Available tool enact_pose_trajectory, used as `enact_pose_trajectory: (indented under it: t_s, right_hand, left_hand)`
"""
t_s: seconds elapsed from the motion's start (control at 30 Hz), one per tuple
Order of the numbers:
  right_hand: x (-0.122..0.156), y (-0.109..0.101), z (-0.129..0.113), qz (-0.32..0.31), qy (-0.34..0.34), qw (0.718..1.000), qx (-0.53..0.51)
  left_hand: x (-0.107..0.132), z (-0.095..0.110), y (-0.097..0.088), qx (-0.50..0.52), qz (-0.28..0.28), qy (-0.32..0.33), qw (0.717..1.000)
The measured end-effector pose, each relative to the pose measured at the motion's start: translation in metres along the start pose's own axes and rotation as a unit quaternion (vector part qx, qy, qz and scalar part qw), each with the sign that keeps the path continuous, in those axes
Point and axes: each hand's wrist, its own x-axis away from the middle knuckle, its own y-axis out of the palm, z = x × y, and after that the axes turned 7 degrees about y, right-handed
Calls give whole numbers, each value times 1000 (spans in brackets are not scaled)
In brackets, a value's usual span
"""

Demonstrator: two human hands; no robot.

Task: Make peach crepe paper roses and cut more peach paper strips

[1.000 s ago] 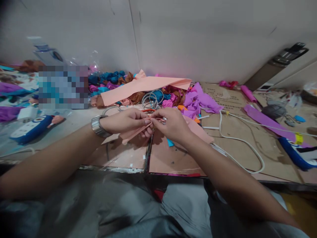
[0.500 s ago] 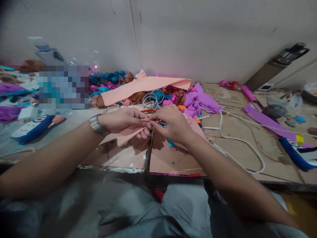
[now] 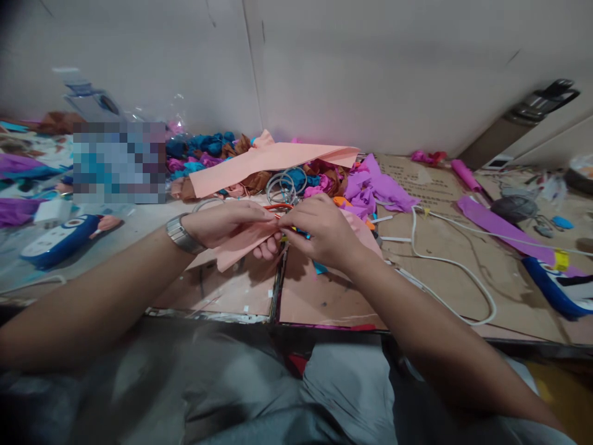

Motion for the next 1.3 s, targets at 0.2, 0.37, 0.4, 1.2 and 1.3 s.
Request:
enact_pose_trajectory:
  t_s: [0.2,0.37,0.4,1.2,1.3]
  right_hand:
    - [-2,-2,-3,-14,14,1000,7]
    - [-1,-1,-2,-15,27,999,14]
    - [-1,-1,-2,-14,25,999,15]
    - [-1,0,-1,-23,52,998,39]
    - [-1,0,-1,-26,56,997,41]
  left_hand:
    - [-2,-4,-2,4,7,-8,1000]
    - [-1,-5,-3,6,15,-10,1000]
    - [-1,-5,-3,6,14,-8,1000]
    - [-1,-6,-3,5,33,4,999]
    - [-1,-6,-1,-12,35,10,999]
